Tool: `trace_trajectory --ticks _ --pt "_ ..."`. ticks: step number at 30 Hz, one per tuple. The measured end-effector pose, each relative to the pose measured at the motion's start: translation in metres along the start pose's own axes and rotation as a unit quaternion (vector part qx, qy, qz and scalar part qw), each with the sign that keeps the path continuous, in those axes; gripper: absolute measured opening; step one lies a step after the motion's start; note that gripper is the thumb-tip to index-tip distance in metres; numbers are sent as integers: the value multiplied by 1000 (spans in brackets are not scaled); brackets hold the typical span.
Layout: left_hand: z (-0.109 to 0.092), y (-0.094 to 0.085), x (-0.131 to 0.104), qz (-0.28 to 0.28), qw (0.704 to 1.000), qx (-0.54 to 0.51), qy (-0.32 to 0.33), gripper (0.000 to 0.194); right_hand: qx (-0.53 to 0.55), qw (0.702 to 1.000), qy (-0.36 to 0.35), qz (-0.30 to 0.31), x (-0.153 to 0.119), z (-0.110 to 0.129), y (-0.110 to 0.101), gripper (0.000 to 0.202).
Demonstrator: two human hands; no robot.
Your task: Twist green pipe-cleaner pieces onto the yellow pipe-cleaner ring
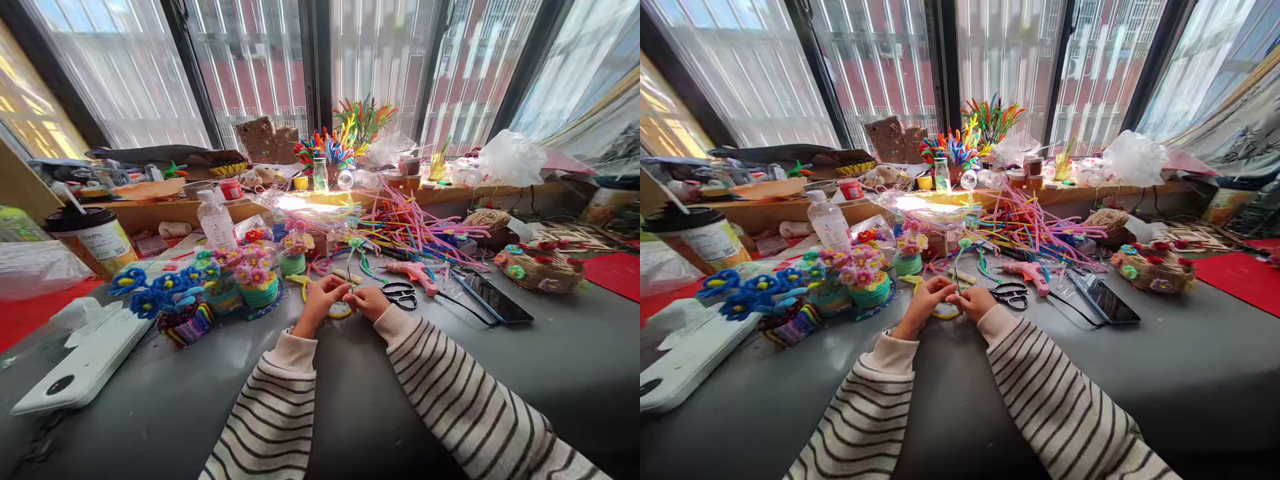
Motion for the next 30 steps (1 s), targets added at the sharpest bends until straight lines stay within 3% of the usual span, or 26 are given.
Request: trace_trajectory --ticks 12,30 --pt "3 -2 2 1 1000 -7 -4 21 42 998 -29 -30 -1 -2 -2 57" --pt "4 -4 1 -15 1000 -21 -11 20 86 994 -31 -64 -3 -1 -8 52"
Point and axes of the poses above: each hand's wrist, its own x-axis towards the middle knuckle, its own y-axis out of the palm, z = x × y, the point moved 7 cm from there along x, towards the middle knuckle, and after that the axes turned 15 degrees about x, right-handed, at the moved point
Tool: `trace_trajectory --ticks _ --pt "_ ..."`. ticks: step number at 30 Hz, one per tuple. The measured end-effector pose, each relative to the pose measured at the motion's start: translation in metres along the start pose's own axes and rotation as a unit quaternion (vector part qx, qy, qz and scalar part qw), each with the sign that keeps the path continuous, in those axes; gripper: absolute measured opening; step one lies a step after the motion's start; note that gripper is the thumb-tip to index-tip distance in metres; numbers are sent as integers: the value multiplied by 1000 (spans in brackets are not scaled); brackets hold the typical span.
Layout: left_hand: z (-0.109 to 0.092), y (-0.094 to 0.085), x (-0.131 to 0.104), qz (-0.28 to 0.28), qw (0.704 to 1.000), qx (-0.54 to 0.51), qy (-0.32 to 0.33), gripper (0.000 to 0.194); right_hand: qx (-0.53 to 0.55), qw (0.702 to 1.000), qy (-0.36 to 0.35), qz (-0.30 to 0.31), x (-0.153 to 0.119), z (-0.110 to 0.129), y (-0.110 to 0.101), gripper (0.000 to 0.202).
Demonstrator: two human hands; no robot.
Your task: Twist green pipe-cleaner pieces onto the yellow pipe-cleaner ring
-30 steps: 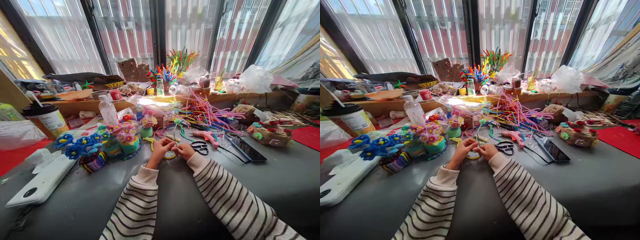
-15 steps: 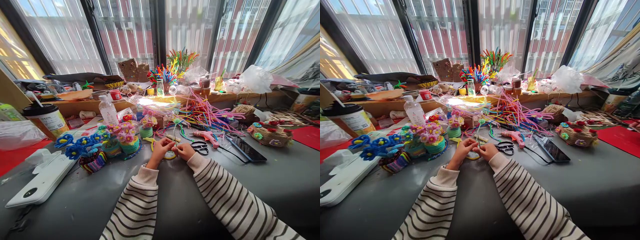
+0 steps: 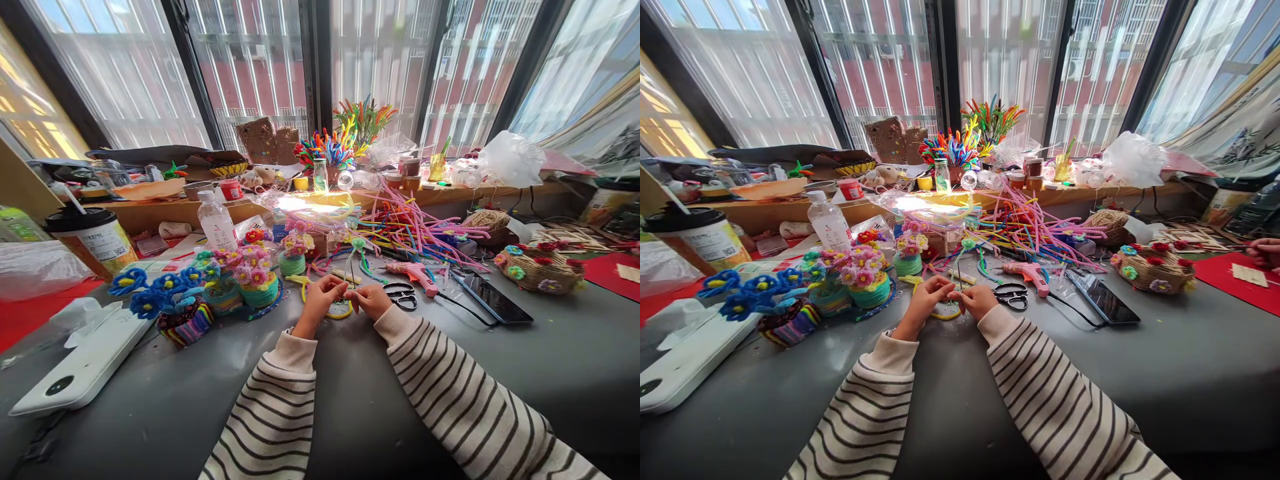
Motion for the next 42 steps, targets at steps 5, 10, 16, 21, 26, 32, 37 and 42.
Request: trace_trajectory --ticks 5,10,16,21,26,32,37,42 --pt "4 -5 -1 -26 997 -63 -19 21 0 1000 -8 -4 -1 2 2 47" --pt "5 -4 -2 -13 991 -130 -41 23 54 998 -4 -15 1 5 5 40" --pt "5 -4 -1 5 994 -109 -25 20 184 983 14 21 2 7 14 37" --pt "-1 -7 -3 -14 993 -117 -21 20 235 971 42 11 1 8 9 35" --pt "-9 -9 -4 -17 983 -183 8 16 236 970 47 -15 3 3 4 35" --pt "-13 -12 -7 0 971 -236 34 13 169 981 53 -81 4 -4 -9 32" --pt "-17 -3 -11 60 963 -260 22 22 151 977 65 -132 2 -5 -20 37" --pt "-19 -6 -10 48 957 -285 35 20 196 964 55 -172 1 -6 -27 42"
Point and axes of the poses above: each hand's wrist, its own x-axis towards the middle knuckle, its own y-axis out of the palm, z = x × y, the point moved 7 cm from there along x, towards the middle knuckle, and after that the axes turned 15 degrees about x, right-handed, at the moved point
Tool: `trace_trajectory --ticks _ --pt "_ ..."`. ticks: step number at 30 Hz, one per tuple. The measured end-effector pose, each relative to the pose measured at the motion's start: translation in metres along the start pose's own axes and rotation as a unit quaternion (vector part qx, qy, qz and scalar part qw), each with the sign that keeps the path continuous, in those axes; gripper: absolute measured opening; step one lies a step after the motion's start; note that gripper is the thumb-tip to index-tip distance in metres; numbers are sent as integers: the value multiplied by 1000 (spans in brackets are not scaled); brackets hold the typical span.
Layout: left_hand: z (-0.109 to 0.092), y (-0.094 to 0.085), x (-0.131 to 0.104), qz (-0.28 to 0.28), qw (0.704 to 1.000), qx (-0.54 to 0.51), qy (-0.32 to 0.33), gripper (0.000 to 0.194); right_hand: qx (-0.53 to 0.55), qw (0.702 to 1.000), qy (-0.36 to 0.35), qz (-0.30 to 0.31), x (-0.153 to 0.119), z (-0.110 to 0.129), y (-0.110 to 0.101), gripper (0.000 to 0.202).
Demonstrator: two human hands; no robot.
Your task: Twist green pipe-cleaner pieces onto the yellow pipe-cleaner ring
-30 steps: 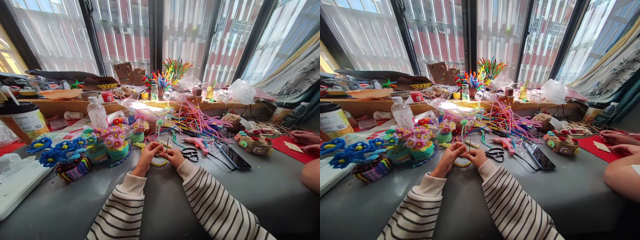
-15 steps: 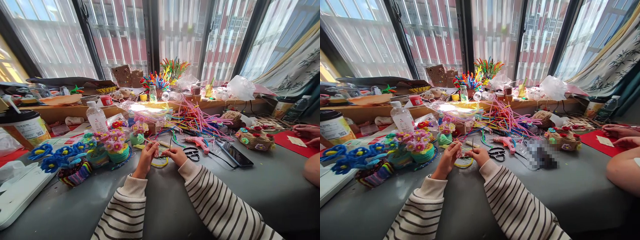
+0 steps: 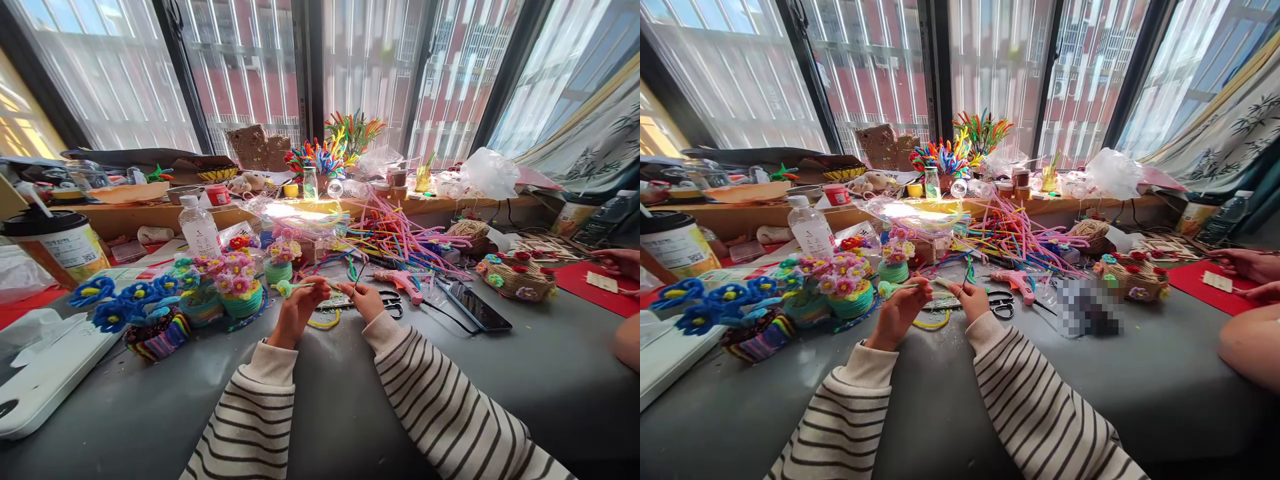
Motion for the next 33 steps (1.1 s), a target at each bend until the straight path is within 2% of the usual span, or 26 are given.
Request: trace_trajectory --ticks 3,6,10,13,16,19,21,24,28,33 --pt "1 -2 1 -2 1000 6 7 20 52 998 42 -7 0 -6 0 48" --pt "8 6 1 47 997 59 -19 19 146 983 110 25 -3 -15 9 54" --pt "16 19 -3 127 984 110 -55 19 255 954 146 57 -6 -14 18 46" --pt "16 23 -5 138 982 108 -69 25 291 943 157 32 -7 -13 14 41" --pt "17 19 -4 105 984 117 -88 36 280 948 144 38 -5 -13 13 40" --pt "21 12 -2 64 980 144 -120 38 234 962 133 48 -3 -17 13 39" --pt "25 9 -2 57 975 166 -140 39 197 972 124 46 -2 -19 12 39" --pt "32 12 -5 95 961 194 -174 36 143 984 91 55 -1 -14 12 39" --pt "34 20 -8 161 948 217 -170 23 131 986 72 68 -1 -8 14 38" --pt "34 21 -10 168 948 214 -167 22 162 982 79 58 -3 -9 13 38"
Point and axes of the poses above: each hand's wrist, its own x-axis towards the middle knuckle, its own y-axis out of the palm, z = x × y, the point moved 7 cm from there along x, towards the middle knuckle, and after that the axes turned 15 degrees about x, right-handed, at the moved point
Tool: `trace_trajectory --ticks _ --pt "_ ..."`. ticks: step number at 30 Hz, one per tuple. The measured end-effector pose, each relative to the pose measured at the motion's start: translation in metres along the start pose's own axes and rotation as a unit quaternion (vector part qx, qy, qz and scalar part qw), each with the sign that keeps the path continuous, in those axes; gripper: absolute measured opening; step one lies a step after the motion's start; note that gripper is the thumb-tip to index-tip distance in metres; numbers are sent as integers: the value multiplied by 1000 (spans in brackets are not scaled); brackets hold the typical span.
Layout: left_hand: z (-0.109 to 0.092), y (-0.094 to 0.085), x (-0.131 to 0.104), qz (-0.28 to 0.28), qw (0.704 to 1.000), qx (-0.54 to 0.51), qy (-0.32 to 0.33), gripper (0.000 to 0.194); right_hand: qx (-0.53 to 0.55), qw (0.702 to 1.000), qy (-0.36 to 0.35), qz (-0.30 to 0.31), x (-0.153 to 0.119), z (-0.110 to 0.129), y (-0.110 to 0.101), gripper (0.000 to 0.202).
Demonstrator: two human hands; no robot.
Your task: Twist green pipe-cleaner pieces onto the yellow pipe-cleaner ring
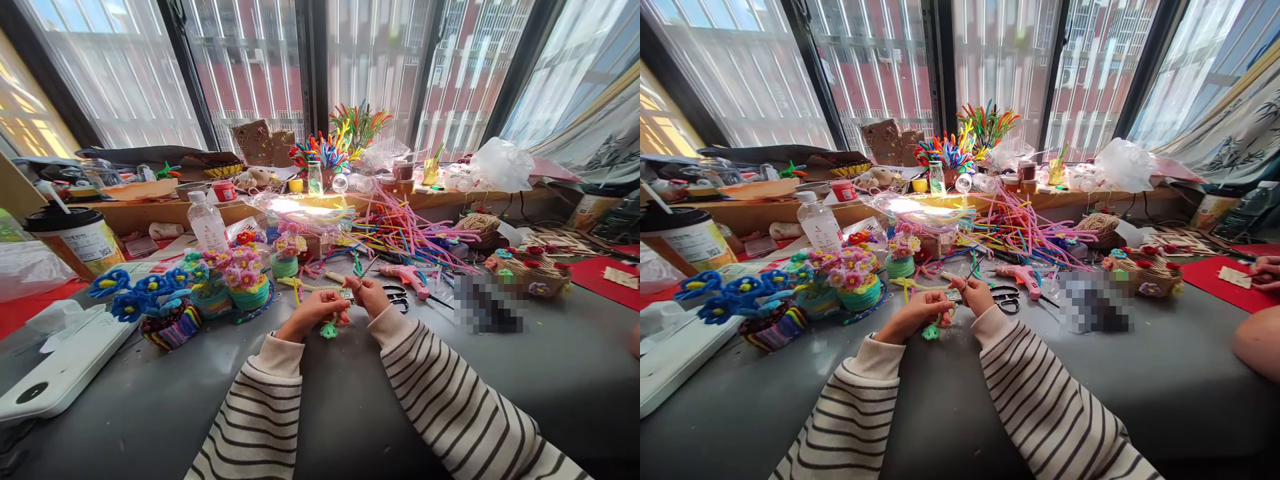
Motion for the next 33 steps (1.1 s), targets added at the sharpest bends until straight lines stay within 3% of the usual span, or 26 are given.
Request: trace_trajectory --ticks 8,16,25,30,33 --pt "-1 2 -1 -2 1000 -6 -4 24 -18 1000 2 5 -1 -1 1 39" --pt "0 -1 2 -7 1000 -2 3 26 89 994 -9 -59 2 6 -12 36" --pt "4 -1 4 -11 1000 -11 -5 25 130 986 -5 -103 1 8 -21 35" --pt "3 -3 4 -23 1000 -17 8 26 119 984 -11 -129 3 13 -34 39" --pt "2 -10 4 -60 997 -39 23 25 69 992 3 -103 5 11 -33 43"
Point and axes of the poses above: each hand's wrist, its own x-axis towards the middle knuckle, its own y-axis out of the palm, z = x × y, the point moved 7 cm from there along x, towards the middle knuckle, and after that the axes turned 15 degrees about x, right-handed, at the moved point
